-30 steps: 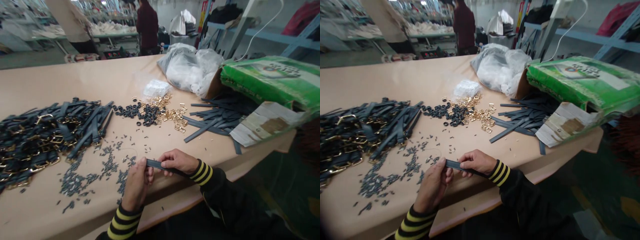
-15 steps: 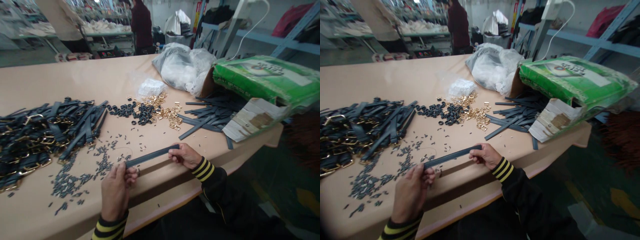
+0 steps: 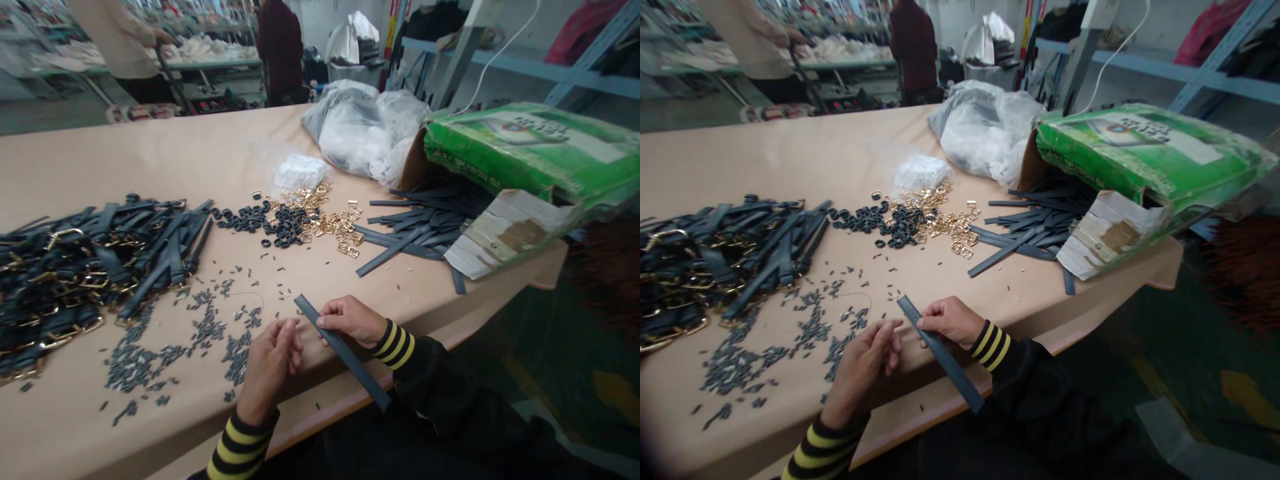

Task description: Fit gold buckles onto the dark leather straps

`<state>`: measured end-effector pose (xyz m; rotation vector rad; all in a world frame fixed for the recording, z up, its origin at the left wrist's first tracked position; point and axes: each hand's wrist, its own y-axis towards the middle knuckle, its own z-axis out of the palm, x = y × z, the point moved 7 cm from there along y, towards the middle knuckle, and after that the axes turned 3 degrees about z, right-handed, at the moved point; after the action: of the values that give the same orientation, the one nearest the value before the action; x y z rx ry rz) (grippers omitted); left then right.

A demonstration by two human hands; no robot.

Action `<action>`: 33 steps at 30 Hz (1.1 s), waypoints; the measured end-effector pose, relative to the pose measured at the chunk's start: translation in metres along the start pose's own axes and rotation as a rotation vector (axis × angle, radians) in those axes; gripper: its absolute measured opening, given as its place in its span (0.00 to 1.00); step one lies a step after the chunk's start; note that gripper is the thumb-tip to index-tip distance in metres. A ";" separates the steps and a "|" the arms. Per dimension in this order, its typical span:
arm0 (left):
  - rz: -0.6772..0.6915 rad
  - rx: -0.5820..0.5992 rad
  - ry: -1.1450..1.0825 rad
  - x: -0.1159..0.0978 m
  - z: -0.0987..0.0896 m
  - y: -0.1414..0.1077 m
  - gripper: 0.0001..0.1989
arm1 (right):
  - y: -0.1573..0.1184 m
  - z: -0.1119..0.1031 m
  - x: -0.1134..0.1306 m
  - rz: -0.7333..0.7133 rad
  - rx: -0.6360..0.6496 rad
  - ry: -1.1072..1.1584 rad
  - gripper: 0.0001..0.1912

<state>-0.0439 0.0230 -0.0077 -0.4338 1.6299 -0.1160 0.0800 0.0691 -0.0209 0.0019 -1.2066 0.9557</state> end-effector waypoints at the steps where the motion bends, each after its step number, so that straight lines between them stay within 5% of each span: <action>1: -0.005 0.007 -0.055 -0.003 0.000 0.006 0.17 | 0.000 0.001 0.000 0.004 0.020 -0.008 0.16; 10: -0.085 0.064 -0.274 0.003 0.018 0.017 0.15 | 0.002 0.009 -0.003 -0.032 0.079 0.109 0.16; 12: -0.036 -0.002 -0.176 0.002 0.013 0.018 0.13 | 0.003 0.010 -0.002 -0.059 0.079 0.116 0.16; 15: 0.271 -0.217 0.182 -0.020 -0.002 0.013 0.09 | 0.005 0.010 -0.003 -0.038 0.063 0.110 0.17; 18: 0.540 -0.197 0.459 -0.038 0.005 0.002 0.06 | 0.007 0.009 0.000 -0.026 0.050 0.109 0.16; 21: 0.547 -0.101 0.515 -0.034 0.012 -0.003 0.07 | 0.007 0.009 0.000 -0.020 0.069 0.088 0.16; 25: 0.458 -0.117 0.555 -0.029 0.002 0.001 0.09 | 0.006 0.010 -0.002 -0.043 0.108 0.063 0.16; 27: 0.460 -0.236 0.560 -0.033 -0.012 0.004 0.09 | 0.004 0.011 0.002 -0.086 0.085 -0.070 0.12; 30: 0.448 -0.408 0.478 -0.040 -0.031 0.006 0.16 | -0.006 0.013 0.021 -0.321 -0.094 -0.565 0.04; 33: 0.214 -0.191 0.242 -0.023 -0.023 0.015 0.16 | -0.020 0.029 0.035 -0.600 -0.245 -1.083 0.08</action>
<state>-0.0681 0.0403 0.0117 -0.3988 1.9248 0.1546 0.0705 0.0649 0.0278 0.7250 -2.1338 0.2115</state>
